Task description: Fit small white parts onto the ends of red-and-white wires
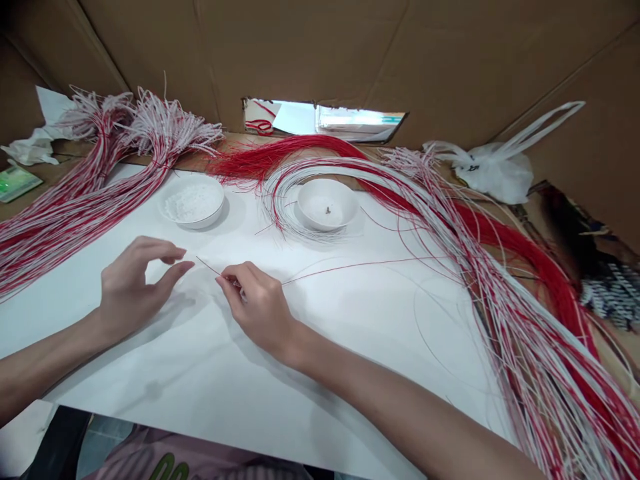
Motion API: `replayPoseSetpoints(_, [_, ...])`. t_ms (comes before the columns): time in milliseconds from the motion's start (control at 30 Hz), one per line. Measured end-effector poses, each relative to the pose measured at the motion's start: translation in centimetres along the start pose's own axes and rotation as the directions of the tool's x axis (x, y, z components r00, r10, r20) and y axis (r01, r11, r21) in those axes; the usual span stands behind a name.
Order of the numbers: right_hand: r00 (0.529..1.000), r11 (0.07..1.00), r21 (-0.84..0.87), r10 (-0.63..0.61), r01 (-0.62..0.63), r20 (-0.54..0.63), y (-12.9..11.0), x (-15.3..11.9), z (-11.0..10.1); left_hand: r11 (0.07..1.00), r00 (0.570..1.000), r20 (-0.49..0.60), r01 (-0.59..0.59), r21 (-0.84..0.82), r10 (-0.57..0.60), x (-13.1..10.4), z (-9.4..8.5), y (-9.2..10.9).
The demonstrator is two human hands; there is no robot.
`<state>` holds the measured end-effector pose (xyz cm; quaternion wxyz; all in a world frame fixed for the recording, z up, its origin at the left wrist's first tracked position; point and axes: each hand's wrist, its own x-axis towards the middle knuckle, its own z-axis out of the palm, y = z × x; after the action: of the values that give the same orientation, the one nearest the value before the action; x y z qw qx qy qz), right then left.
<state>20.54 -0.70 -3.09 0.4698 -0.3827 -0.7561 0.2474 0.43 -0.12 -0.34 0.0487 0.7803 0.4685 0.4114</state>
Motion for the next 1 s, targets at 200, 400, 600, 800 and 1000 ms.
replayPoseSetpoints(200, [0.994,0.994,0.013,-0.106,0.106,-0.011,0.2,-0.1,0.2,0.974,0.976,0.095,-0.18,-0.138,0.194,-0.5,1.1,0.1])
replayPoseSetpoints(400, [0.991,0.989,0.067,-0.131,0.129,0.026,0.4,-0.2,0.2,0.928,0.958,0.211,-0.108,-0.356,0.192,-0.7,1.2,-0.9])
replayPoseSetpoints(600, [0.998,0.994,0.095,-0.049,0.045,0.032,0.5,-0.4,0.4,0.939,0.953,0.229,-0.115,-0.324,0.196,-0.9,1.1,-0.9])
replayPoseSetpoints(800, [0.997,0.999,0.034,0.031,-0.034,0.064,0.6,-0.3,0.4,0.961,0.956,0.263,-0.058,-0.27,0.131,-0.8,0.9,-1.1])
replayPoseSetpoints(1000, [0.994,0.99,-0.143,0.014,0.001,0.104,1.6,0.6,-0.9,0.965,0.961,0.268,0.135,-0.227,-0.071,-0.3,0.3,-1.9])
